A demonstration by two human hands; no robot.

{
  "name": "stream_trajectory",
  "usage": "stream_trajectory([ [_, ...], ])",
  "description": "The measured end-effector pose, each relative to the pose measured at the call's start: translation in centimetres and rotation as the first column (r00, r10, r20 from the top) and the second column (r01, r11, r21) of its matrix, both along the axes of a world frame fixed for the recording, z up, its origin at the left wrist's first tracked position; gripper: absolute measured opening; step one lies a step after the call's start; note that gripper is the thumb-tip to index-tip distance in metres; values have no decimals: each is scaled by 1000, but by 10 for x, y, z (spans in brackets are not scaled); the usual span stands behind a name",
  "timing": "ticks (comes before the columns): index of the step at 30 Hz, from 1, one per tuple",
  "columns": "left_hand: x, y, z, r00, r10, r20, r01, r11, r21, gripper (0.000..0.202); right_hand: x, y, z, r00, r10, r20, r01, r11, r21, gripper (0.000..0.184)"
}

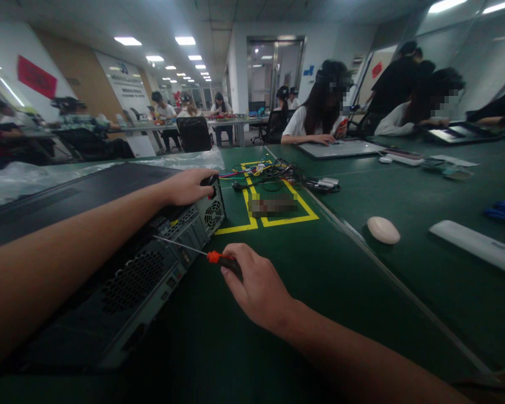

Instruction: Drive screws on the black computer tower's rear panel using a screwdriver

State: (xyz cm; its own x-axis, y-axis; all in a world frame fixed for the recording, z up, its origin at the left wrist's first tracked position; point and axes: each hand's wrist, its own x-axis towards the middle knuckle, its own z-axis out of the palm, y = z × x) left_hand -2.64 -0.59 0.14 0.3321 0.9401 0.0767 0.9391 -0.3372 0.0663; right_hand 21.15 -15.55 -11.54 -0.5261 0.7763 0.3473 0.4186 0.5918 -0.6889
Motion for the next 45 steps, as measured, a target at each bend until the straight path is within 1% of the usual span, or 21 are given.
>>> stream_trajectory([
  [4,0,-1,0,1000,-5,1,5,1000,0,84,0,0,0,1000,-3,5,3,1000,1,17],
  [14,-1,1,0,1000,0,-27,0,1000,7,86,0,0,1,1000,-9,-4,9,1000,-2,15],
  [20,0,0,-1,1000,7,-19,-7,1000,5,88,0,-1,0,1000,-4,-8,4,1000,-13,14],
  [29,0,0,0,1000,4,-19,-4,1000,3,85,0,-1,1,1000,-3,-25,3,1000,-15,14],
  [38,0,0,0,1000,-4,-2,4,1000,18,82,-1,-2,2,1000,-28,10,28,1000,12,20],
  [42,1,-1,0,1000,1,-23,-1,1000,13,84,-1,-2,5,999,-46,29,46,999,12,24],
  [45,1,-1,0,1000,-2,-21,2,1000,13,84,-1,-2,5,999,-36,33,36,999,-2,27],
])
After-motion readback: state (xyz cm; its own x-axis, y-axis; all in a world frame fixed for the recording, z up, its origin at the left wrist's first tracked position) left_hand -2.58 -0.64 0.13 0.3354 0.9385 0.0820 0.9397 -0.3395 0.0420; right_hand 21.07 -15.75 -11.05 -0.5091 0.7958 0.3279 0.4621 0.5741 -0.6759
